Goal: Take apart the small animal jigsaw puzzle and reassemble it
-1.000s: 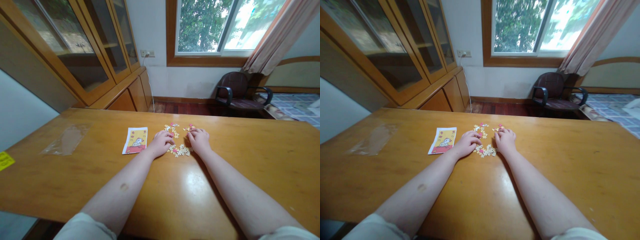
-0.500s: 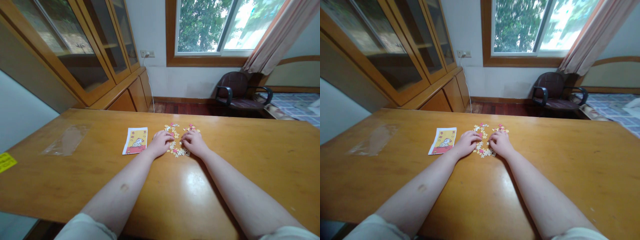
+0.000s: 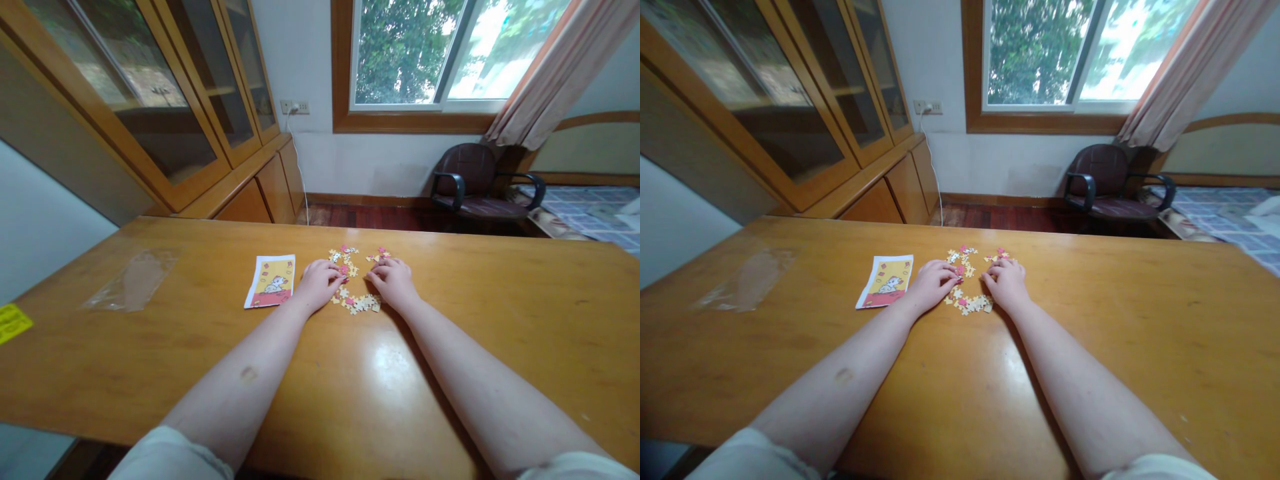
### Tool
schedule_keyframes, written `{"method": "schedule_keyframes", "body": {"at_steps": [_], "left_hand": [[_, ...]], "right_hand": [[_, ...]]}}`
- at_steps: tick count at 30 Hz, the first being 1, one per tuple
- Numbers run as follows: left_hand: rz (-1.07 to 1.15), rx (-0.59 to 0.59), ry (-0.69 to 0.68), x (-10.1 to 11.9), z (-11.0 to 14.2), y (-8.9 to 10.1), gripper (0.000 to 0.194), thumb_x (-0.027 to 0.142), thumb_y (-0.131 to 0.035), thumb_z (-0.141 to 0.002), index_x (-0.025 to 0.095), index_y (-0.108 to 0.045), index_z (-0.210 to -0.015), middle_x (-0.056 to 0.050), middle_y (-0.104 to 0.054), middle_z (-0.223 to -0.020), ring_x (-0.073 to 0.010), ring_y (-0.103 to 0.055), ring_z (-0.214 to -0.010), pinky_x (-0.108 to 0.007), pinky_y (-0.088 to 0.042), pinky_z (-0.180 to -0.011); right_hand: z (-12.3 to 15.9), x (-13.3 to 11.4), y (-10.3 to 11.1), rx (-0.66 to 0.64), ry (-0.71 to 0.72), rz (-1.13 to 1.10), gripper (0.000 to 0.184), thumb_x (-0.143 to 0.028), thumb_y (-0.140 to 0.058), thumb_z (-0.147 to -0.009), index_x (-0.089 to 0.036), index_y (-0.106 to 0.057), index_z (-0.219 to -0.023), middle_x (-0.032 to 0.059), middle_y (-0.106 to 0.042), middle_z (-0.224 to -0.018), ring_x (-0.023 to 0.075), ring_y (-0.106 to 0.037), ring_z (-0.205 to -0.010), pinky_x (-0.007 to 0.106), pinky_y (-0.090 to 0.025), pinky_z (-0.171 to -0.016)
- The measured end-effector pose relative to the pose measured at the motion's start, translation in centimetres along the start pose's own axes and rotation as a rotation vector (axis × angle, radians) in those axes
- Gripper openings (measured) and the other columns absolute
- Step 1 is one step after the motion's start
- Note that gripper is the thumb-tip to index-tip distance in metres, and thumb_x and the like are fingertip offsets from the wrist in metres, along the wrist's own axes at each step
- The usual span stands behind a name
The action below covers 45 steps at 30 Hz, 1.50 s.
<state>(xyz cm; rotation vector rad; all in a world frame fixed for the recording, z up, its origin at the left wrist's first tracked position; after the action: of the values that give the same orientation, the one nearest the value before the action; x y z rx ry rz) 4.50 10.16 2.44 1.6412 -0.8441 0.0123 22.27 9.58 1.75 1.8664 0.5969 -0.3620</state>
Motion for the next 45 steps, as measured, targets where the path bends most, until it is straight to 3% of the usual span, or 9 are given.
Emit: {"method": "schedule_keyframes", "body": {"at_steps": [6,9,13,22,25,28,31,37,45], "left_hand": [[-0.035,0.05,0.169,-1.7,0.1,1.1,0.016,0.029,-0.06,-0.083,0.021,-0.072,-0.076,-0.005,-0.071,-0.1,-0.0237,-0.059,-0.104,-0.041,-0.044,-0.097],[-0.031,0.074,0.221,-2.2,0.2,1.4,0.015,0.028,-0.06,-0.082,0.02,-0.071,-0.078,-0.006,-0.07,-0.096,-0.0243,-0.059,-0.101,-0.042,-0.045,-0.097],[-0.014,0.097,0.194,-1.9,0.3,1.5,0.019,0.022,-0.056,-0.083,0.022,-0.073,-0.09,-0.005,-0.069,-0.103,-0.0234,-0.058,-0.104,-0.04,-0.045,-0.097],[-0.061,0.079,0.206,-2.2,0.3,1.1,0.031,0.015,-0.051,-0.082,0.025,-0.077,-0.096,-0.005,-0.07,-0.108,-0.0243,-0.057,-0.108,-0.042,-0.044,-0.1],[-0.064,0.114,0.227,-2.5,0.4,1.5,0.034,0.012,-0.05,-0.081,0.024,-0.077,-0.096,-0.005,-0.07,-0.109,-0.0249,-0.056,-0.108,-0.043,-0.044,-0.099],[-0.035,0.094,0.139,-1.7,0.2,1.3,0.034,0.008,-0.049,-0.078,0.025,-0.078,-0.087,-0.003,-0.07,-0.107,-0.0233,-0.056,-0.108,-0.042,-0.043,-0.1],[-0.019,0.035,0.048,-0.6,0.0,0.8,0.033,0.006,-0.051,-0.076,0.026,-0.076,-0.071,-0.001,-0.071,-0.103,-0.022,-0.057,-0.106,-0.042,-0.042,-0.1],[-0.031,-0.001,0.049,-0.4,0.0,0.5,0.032,0.006,-0.051,-0.075,0.025,-0.075,-0.069,-0.001,-0.072,-0.098,-0.0211,-0.059,-0.102,-0.04,-0.043,-0.098],[-0.051,0.0,0.049,-0.4,-0.1,0.8,0.032,0.006,-0.052,-0.074,0.025,-0.076,-0.066,-0.001,-0.073,-0.094,-0.021,-0.061,-0.098,-0.039,-0.045,-0.093]], "right_hand": [[0.1,1.2,0.6,0.034,-0.126,0.062,0.008,-0.03,-0.07,-0.074,-0.025,-0.072,-0.069,0.0068,-0.07,-0.096,0.0307,-0.051,-0.102,0.049,-0.036,-0.09],[0.1,0.2,0.7,0.022,-0.042,0.016,0.016,-0.033,-0.064,-0.081,-0.024,-0.072,-0.071,0.007,-0.07,-0.097,0.0277,-0.053,-0.1,0.046,-0.036,-0.091],[0.2,-0.9,0.1,-0.061,0.051,-0.019,0.031,-0.032,-0.051,-0.089,-0.022,-0.072,-0.068,0.0052,-0.07,-0.091,0.0232,-0.055,-0.095,0.042,-0.036,-0.09],[0.1,0.4,0.8,0.007,-0.077,0.073,0.031,-0.034,-0.052,-0.09,-0.023,-0.076,-0.075,0.0079,-0.071,-0.1,0.0288,-0.052,-0.1,0.049,-0.035,-0.09],[0.3,-1.6,0.5,-0.052,0.072,0.028,0.029,-0.035,-0.051,-0.092,-0.023,-0.077,-0.086,0.0083,-0.07,-0.106,0.0277,-0.051,-0.105,0.048,-0.035,-0.095],[1.5,-5.2,-0.8,-0.248,0.35,-0.047,0.029,-0.037,-0.049,-0.094,-0.028,-0.076,-0.098,0.0057,-0.066,-0.117,0.0258,-0.048,-0.113,0.048,-0.032,-0.102],[2.6,-6.7,-1.6,-0.363,0.449,-0.051,0.028,-0.04,-0.049,-0.095,-0.033,-0.075,-0.103,0.0029,-0.061,-0.129,0.0275,-0.043,-0.121,0.051,-0.028,-0.106],[1.7,-5.3,-1.8,-0.287,0.378,-0.023,0.023,-0.036,-0.055,-0.091,-0.027,-0.076,-0.088,0.005,-0.069,-0.112,0.0259,-0.05,-0.112,0.051,-0.031,-0.105],[1.1,-3.9,-2.3,-0.258,0.308,0.022,0.015,-0.031,-0.066,-0.085,-0.031,-0.076,-0.095,0.004,-0.069,-0.113,0.0264,-0.052,-0.111,0.05,-0.032,-0.102]]}}
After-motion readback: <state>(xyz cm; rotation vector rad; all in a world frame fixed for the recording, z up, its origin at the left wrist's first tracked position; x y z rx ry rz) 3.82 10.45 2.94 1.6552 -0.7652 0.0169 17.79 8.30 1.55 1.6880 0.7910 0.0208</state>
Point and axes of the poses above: each hand's wrist, its own z-axis away from the middle knuckle, its own y-axis out of the back of the hand, x = y × z, the point moved 10 cm from there along -z, towards the middle knuckle
